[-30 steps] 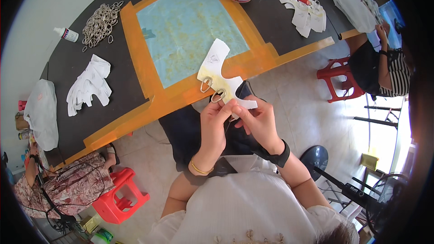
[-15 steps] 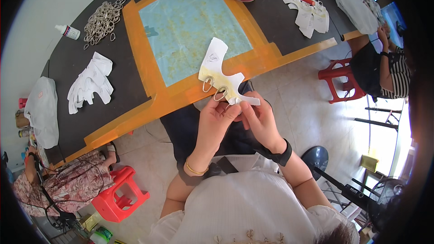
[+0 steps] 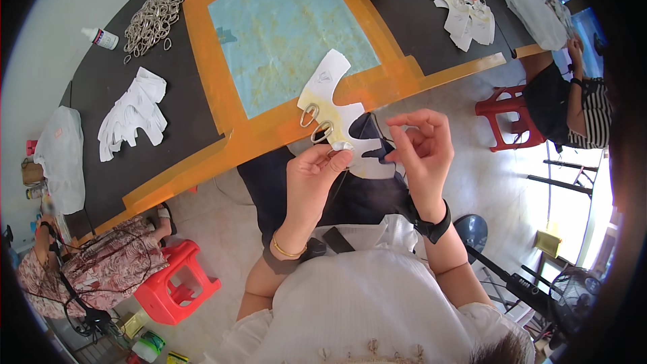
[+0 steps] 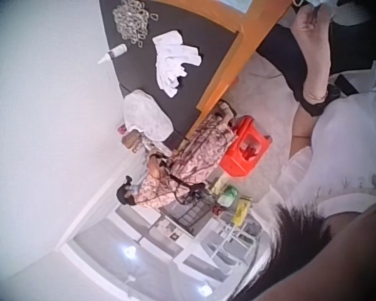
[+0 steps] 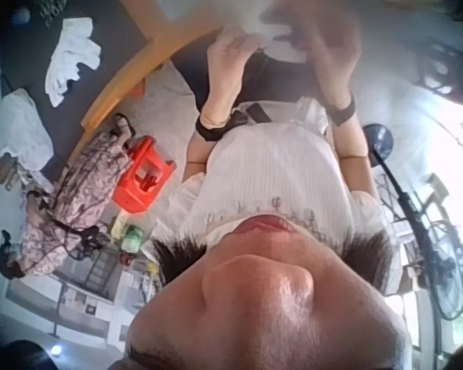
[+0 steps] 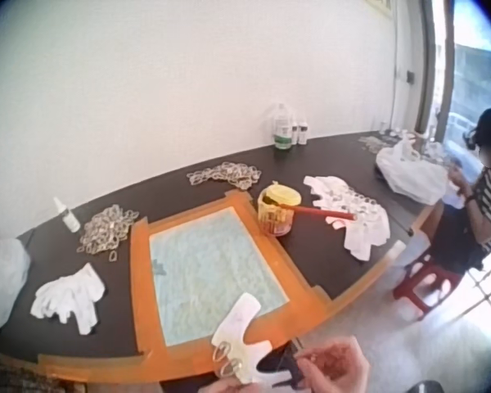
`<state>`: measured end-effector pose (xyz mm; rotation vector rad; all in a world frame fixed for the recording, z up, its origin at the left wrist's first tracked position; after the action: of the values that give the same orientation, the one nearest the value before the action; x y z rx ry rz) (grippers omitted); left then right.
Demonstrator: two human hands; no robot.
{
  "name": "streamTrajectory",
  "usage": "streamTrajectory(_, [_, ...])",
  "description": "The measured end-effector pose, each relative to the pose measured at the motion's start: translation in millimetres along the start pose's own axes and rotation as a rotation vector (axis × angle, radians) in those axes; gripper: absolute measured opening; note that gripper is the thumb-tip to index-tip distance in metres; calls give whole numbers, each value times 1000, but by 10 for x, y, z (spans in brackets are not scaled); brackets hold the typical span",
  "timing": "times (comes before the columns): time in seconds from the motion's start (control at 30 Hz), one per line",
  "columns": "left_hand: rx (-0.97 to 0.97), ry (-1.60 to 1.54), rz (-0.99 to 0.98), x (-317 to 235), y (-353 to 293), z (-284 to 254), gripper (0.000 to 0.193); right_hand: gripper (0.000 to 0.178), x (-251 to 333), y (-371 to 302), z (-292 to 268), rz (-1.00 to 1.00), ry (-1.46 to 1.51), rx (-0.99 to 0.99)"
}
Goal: Attaching metal rings to pre-cut holes in shoe upper components.
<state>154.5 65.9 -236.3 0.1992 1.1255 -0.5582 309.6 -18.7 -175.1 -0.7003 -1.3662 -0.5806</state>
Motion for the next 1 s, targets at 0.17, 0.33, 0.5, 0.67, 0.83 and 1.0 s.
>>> streamTrajectory(0.17, [34, 66, 7, 24, 4, -2, 15, 33, 222, -178, 315, -298, -215, 180])
streamTrajectory(0.33, [15, 104, 55, -51, 5, 13, 14, 41, 48, -84, 367, -91, -230, 251])
streamTrajectory(0.5, [77, 376, 252, -188, -1, 14, 16, 46, -34, -23, 382, 137, -160, 309])
streamTrajectory(0.67, [93, 469, 286, -244, 20, 20, 16, 50, -169, 13, 422, 233, -113, 350])
streamTrajectory(0.83, [116, 490, 223, -168, 7, -21, 17, 49, -143, -6, 472, 147, -211, 388])
streamTrajectory(1.0, [166, 226, 1, 18, -23, -17, 22, 48, -50, -68, 479, 37, -309, 348])
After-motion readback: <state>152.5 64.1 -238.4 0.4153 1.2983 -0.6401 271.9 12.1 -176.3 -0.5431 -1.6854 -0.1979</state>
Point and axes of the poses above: each hand's wrist, its own y-axis towards the middle knuckle, its own z-axis out of the palm, x = y × z, the point moved 9 cm from there along y, towards the middle knuckle, and after that the axes turned 11 degrees about z, right-handed, at the moved point
